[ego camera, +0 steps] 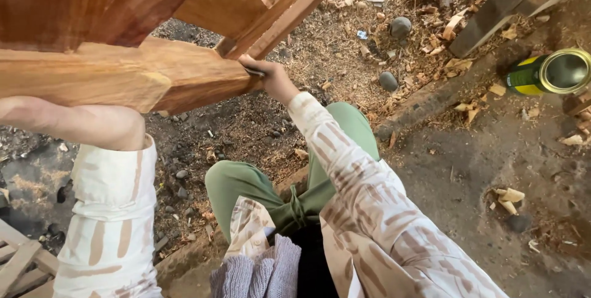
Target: Sanding a wooden furniture component with a sanding block
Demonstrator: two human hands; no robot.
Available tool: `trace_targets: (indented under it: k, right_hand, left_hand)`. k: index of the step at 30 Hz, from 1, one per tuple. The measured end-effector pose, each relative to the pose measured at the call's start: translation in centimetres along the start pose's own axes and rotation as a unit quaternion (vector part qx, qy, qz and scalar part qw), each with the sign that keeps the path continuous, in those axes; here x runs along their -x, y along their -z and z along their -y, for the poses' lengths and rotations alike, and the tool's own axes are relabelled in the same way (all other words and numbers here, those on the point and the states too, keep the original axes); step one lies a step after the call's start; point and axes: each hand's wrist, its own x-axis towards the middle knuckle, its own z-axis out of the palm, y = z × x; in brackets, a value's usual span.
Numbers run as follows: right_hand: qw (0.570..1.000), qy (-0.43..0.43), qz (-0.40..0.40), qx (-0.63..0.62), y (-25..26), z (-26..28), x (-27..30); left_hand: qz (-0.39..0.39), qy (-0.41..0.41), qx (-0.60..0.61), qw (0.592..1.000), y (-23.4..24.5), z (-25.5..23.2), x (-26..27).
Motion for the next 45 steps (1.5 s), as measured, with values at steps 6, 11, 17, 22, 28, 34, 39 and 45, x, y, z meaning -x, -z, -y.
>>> trace_targets:
  k: [6,11,17,22,28,34,39,45]
  right_hand:
    - [0.975,-0.205,-0.049,-0.076,-0.7,4.1,-0.2]
    - [0.966,0.057,0.076,0.241,1.1,-0.1,1.0]
    - [0.917,0.077,0.050,0.388,0.2,-0.6,-2.2]
    - [0.936,-0.023,0.017,0.350,-0.5,0.8,1.3]
    - [0.900,-0.053,-0.005,0.433,0.0,-1.9,0.2]
    - [0.871,-0.022,-0.028,0.490,-0.3,-1.7,0.8]
    - [0.845,-0.073,-0.017,0.530,0.0,-1.2,-0.7]
    - [0.981,-0.141,0.001,0.132,4.4,0.7,0.5]
  left_hand:
    - [0.037,-0.031,0.045,0.998,0.1,-0.4,-0.3]
    - [-0.005,-0.026,-0.034,0.999,0.4,0.2,-0.3]
    - [0.039,-0.039,0.051,0.997,0.5,-0.3,-0.5]
    - [0.057,-0.029,-0.015,0.998,1.5,-0.4,-1.0]
    - [0.019,-0.019,0.002,1.000,1.2,0.0,-0.9]
    - [0.204,-0.055,-0.121,0.970,7.1,-0.3,-4.1]
    - [0.427,-0.062,-0.158,0.888,6.4,0.1,-3.5]
    - [0.378,-0.118,-0.145,0.907,8.6,0.5,-4.9]
